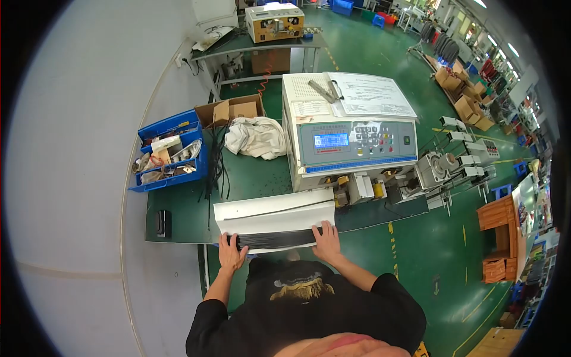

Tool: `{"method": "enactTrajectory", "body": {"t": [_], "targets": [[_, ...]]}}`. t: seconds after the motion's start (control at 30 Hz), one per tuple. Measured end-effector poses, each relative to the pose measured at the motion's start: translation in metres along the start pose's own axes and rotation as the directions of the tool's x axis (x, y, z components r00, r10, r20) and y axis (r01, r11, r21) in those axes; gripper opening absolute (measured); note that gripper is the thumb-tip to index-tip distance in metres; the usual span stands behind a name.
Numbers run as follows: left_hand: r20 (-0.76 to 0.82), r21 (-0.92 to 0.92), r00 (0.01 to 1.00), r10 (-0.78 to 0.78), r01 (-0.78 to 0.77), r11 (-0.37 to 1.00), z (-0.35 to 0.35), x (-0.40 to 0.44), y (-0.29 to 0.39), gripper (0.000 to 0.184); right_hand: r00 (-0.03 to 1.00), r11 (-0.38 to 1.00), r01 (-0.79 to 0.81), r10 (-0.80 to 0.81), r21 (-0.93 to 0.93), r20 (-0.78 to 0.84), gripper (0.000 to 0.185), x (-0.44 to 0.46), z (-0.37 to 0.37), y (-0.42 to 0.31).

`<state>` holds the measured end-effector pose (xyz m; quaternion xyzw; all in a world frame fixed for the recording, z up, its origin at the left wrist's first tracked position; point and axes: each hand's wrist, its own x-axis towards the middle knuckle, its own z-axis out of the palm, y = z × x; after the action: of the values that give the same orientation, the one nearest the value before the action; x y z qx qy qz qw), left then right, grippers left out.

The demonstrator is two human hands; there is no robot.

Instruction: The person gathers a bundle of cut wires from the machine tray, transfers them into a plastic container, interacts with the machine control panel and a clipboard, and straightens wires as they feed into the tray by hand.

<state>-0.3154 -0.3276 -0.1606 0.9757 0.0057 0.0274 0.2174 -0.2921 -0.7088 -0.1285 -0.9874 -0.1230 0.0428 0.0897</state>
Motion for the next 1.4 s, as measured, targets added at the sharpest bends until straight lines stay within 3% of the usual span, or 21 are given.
{"method": "enactTrajectory", "body": {"t": [0.1, 0.23, 0.47, 0.53, 0.6, 0.67, 0.73, 0.8, 0.97, 1.23, 1.3, 1.4], "targets": [[-0.064, 0.066, 0.998, -0.001, 0.006, 0.998, -0.002, -0.005, 0.005, 0.067, 1.0, 1.0, -0.013, 0.013, -0.02, 0.001, 0.082, -0.002, -0.009, -0.002], [-0.148, 0.024, 0.988, -0.052, 0.057, 0.998, 0.011, -0.009, 0.012, 0.068, 1.0, 1.0, -0.018, 0.018, -0.023, -0.015, 0.082, -0.006, -0.002, 0.001], [-0.157, 0.061, 0.987, -0.038, 0.048, 0.997, 0.012, -0.008, 0.019, 0.07, 0.999, 1.0, 0.012, -0.011, 0.01, -0.043, 0.085, -0.008, 0.011, 0.012], [-0.147, -0.016, 0.982, -0.115, 0.114, 0.993, 0.012, -0.009, 0.021, 0.076, 0.999, 0.998, -0.022, 0.025, 0.063, -0.046, 0.088, -0.008, 0.018, 0.014], [-0.108, 0.022, 0.98, -0.17, 0.173, 0.985, 0.009, -0.009, 0.024, 0.079, 0.997, 0.992, -0.052, 0.058, 0.115, -0.042, 0.092, -0.009, 0.015, 0.013], [-0.066, 0.062, 0.965, -0.253, 0.257, 0.965, 0.013, -0.01, 0.017, 0.084, 0.996, 0.998, -0.045, 0.048, 0.041, -0.069, 0.1, -0.007, -0.005, 0.005], [-0.135, 0.063, 0.955, -0.265, 0.275, 0.959, 0.01, -0.008, 0.022, 0.084, 0.996, 0.996, -0.084, 0.084, 0.018, 0.002, 0.103, -0.001, -0.004, 0.003], [-0.199, 0.131, 0.954, -0.225, 0.254, 0.958, 0.007, -0.001, 0.026, 0.078, 0.997, 0.996, -0.08, 0.08, 0.025, 0.015, 0.098, 0.003, 0.005, 0.007], [-0.218, 0.041, 0.946, -0.241, 0.256, 0.966, 0.028, -0.005, 0.015, 0.08, 0.996, 0.998, -0.024, 0.029, 0.058, -0.084, 0.088, 0.001, 0.004, 0.006], [-0.137, -0.041, 0.96, -0.246, 0.242, 0.969, 0.023, -0.012, 0.004, 0.085, 0.999, 0.998, -0.025, 0.027, 0.057, -0.031, 0.085, 0.0, 0.004, 0.009], [-0.288, 0.018, 0.933, -0.217, 0.232, 0.973, 0.024, -0.015, 0.005, 0.09, 0.999, 0.999, -0.001, 0.004, 0.052, -0.049, 0.086, 0.0, 0.005, 0.008], [-0.239, 0.018, 0.955, -0.175, 0.185, 0.983, 0.018, -0.018, 0.008, 0.094, 0.996, 0.997, -0.023, 0.029, 0.072, -0.084, 0.088, -0.001, 0.007, 0.009]]}}
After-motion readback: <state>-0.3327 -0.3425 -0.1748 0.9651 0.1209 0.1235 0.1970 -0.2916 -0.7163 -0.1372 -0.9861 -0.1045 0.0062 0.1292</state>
